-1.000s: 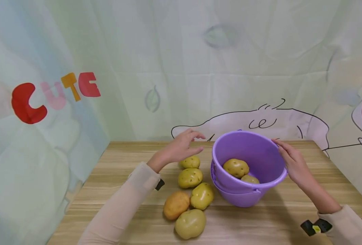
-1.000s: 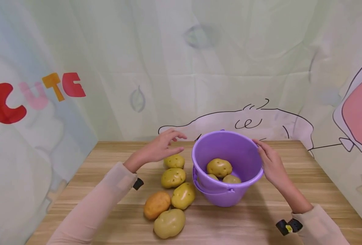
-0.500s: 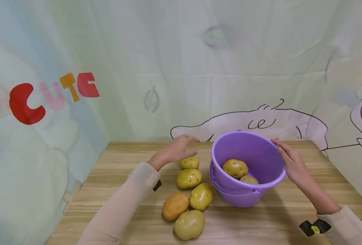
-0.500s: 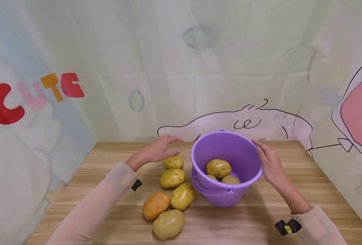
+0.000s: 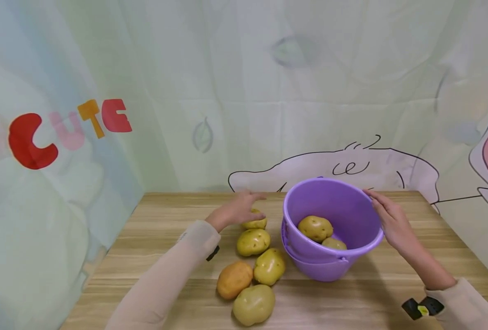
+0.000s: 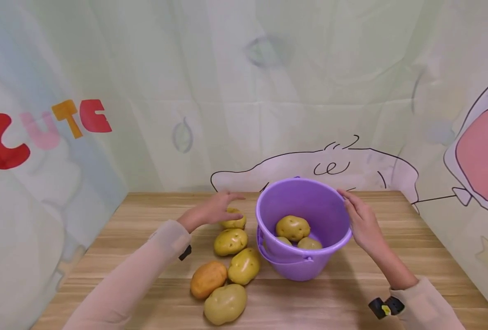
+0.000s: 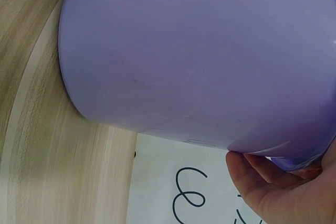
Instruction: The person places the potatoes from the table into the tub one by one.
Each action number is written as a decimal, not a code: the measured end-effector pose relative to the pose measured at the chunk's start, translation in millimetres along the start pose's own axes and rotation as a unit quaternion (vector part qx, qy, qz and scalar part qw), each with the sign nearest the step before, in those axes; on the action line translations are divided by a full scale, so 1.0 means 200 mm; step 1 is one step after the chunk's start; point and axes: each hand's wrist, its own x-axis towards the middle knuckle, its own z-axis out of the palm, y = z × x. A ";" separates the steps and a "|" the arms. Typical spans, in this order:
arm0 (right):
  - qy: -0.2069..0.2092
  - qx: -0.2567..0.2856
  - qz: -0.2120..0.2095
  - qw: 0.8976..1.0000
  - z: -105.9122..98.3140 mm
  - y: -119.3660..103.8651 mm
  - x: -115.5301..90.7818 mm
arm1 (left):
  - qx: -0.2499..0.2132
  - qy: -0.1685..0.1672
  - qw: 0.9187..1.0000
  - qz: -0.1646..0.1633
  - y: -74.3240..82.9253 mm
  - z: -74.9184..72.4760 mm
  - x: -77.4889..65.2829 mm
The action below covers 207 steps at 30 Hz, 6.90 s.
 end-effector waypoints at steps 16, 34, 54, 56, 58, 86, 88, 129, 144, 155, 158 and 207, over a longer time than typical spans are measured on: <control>0.002 -0.003 -0.007 1.000 0.00 0.01 0.00 | 0.006 -0.032 0.997 -0.065 -0.01 0.09 0.02; 0.004 0.001 -0.014 1.000 0.01 0.01 0.01 | 0.023 -0.051 0.994 -0.099 -0.02 0.14 0.02; 0.000 0.000 -0.004 1.000 0.00 0.01 0.01 | 0.020 -0.040 0.996 -0.071 -0.07 0.15 0.02; 0.003 -0.001 -0.008 1.000 0.00 0.01 0.01 | 0.022 -0.039 0.997 -0.066 -0.08 0.15 0.02; 0.005 -0.002 -0.011 1.000 0.01 0.01 0.01 | 0.023 -0.039 0.997 -0.063 -0.08 0.15 0.02; -0.002 -0.003 -0.003 1.000 0.00 0.01 0.00 | 0.041 -0.015 0.998 -0.035 -0.04 0.03 -0.04; -0.001 -0.004 -0.004 1.000 0.00 0.01 0.00 | 0.041 -0.012 0.999 -0.031 -0.03 0.02 -0.05; 0.002 -0.003 -0.012 1.000 0.00 0.00 0.00 | 0.026 0.041 0.998 0.033 0.23 -0.26 -0.13; -0.001 0.003 -0.008 1.000 0.00 0.01 0.00 | 0.023 0.076 0.994 0.076 0.33 -0.37 -0.16; 0.001 0.003 -0.007 1.000 0.00 0.01 0.00 | 0.026 0.069 0.993 0.091 0.43 -0.40 -0.14; 0.000 0.003 -0.004 1.000 0.00 0.01 0.00 | 0.022 0.065 0.993 0.092 0.45 -0.39 -0.13; -0.001 0.014 0.001 1.000 0.01 0.01 0.00 | 0.058 0.021 0.989 0.133 0.65 -0.23 0.01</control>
